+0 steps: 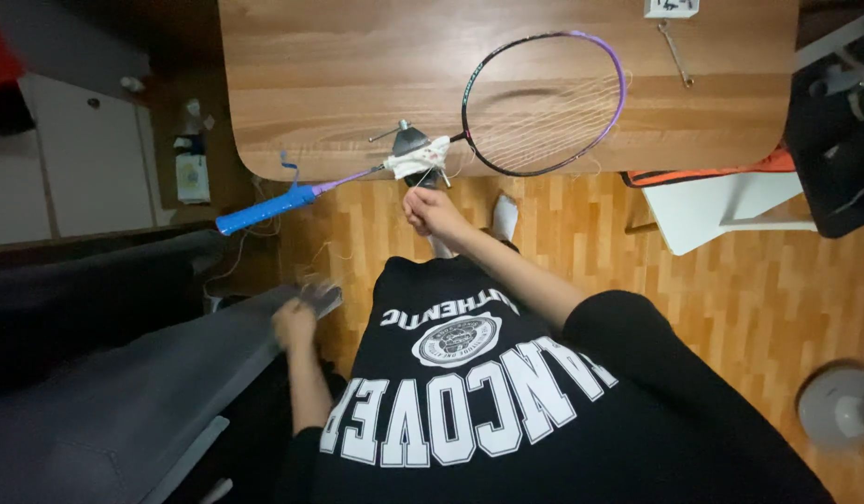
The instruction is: Threading string through the grommets of a badminton racket frame held in a clamp.
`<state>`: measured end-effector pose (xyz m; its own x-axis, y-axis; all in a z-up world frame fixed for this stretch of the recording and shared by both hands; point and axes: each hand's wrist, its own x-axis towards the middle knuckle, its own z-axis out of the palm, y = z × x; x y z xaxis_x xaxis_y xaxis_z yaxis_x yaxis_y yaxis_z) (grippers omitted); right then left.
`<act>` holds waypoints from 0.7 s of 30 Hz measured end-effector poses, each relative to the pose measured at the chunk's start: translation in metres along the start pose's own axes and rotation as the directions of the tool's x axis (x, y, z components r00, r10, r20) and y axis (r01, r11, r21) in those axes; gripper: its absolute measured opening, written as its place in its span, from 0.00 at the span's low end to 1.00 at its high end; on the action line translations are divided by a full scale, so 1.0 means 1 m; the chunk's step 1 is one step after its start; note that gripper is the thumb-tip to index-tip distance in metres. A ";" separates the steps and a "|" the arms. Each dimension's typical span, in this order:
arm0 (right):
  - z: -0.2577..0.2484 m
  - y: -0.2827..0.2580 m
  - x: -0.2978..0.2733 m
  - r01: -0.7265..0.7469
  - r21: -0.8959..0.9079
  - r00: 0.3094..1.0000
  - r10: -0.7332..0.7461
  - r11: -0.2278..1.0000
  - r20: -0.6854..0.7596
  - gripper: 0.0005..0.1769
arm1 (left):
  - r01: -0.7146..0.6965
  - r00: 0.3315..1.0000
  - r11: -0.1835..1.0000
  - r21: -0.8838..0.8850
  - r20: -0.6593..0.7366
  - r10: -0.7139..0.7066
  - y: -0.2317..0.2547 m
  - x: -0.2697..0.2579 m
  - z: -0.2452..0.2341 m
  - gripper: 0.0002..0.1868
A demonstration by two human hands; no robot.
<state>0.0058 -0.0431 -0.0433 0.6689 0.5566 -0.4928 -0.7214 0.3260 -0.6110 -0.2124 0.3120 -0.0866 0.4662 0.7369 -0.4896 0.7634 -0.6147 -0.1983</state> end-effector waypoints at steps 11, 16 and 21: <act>0.029 0.073 -0.024 0.256 -0.740 0.660 0.446 0.623 0.604 0.11 | -0.134 0.324 0.393 -0.910 0.334 0.885 0.265 -0.070 -0.072 0.21; 0.004 0.029 -0.009 0.051 -0.617 0.962 0.126 0.785 0.241 0.12 | 0.378 0.340 0.103 -0.920 0.242 0.909 0.217 -0.060 -0.090 0.14; -0.027 -0.037 -0.008 -0.044 0.362 0.998 0.025 0.931 0.055 0.19 | 0.335 0.286 0.079 -0.939 0.181 0.941 0.080 -0.021 -0.087 0.16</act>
<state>0.0322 -0.0802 -0.0335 0.6395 0.6060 -0.4731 -0.7659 0.5558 -0.3233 -0.1221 0.2716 -0.0180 0.7706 -0.4189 -0.4804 0.6363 0.4622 0.6176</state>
